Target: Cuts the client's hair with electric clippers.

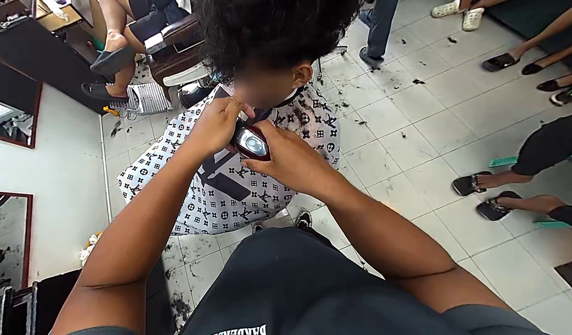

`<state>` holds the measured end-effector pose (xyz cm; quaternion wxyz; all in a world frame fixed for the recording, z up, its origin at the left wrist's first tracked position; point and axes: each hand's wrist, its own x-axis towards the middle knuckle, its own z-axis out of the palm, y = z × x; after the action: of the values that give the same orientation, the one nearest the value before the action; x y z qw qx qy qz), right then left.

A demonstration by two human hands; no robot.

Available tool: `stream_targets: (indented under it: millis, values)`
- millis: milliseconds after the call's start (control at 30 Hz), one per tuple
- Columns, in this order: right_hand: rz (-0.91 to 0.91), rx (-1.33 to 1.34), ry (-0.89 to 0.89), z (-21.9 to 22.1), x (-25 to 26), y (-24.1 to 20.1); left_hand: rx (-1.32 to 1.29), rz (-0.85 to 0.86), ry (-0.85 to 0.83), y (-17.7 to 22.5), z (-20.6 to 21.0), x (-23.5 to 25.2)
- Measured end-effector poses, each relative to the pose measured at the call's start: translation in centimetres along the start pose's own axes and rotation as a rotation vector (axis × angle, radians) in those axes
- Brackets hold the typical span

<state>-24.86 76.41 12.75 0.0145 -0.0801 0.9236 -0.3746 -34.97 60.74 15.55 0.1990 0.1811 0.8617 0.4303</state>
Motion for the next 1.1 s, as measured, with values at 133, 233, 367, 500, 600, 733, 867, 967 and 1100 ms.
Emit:
stream_targets:
  millis: [133,233,367,500,600,733,867,967,1100]
  values:
    - [0.004,0.04,-0.014,0.6,-0.3,0.5,-0.099,-0.03,-0.069,-0.6,0.9,0.0]
    - [-0.018,0.047,0.013,1.5,-0.5,1.5,-0.042,-0.05,-0.12,-0.2,1.1,-0.7]
    - [0.058,0.282,0.126,2.6,-1.2,3.9,0.113,0.062,-0.026,1.4,-1.0,-2.1]
    - [0.136,0.791,0.255,2.8,-0.3,6.6,0.258,0.367,0.476,2.2,-4.2,-0.4]
    - [0.174,1.132,0.314,2.0,2.2,7.5,0.421,0.517,0.564,2.3,-5.0,3.0]
    - [0.279,1.148,0.251,0.3,4.9,8.0,0.521,0.515,0.413,2.0,-4.3,6.7]
    - [0.312,0.991,0.216,0.0,6.4,8.2,0.501,0.437,0.38,1.4,-3.4,7.7]
    - [0.298,0.934,0.233,0.1,6.9,8.5,0.506,0.425,0.382,0.9,-3.2,8.0]
    - [0.214,0.946,0.286,0.4,7.3,8.7,0.499,0.432,0.403,0.5,-3.2,8.4]
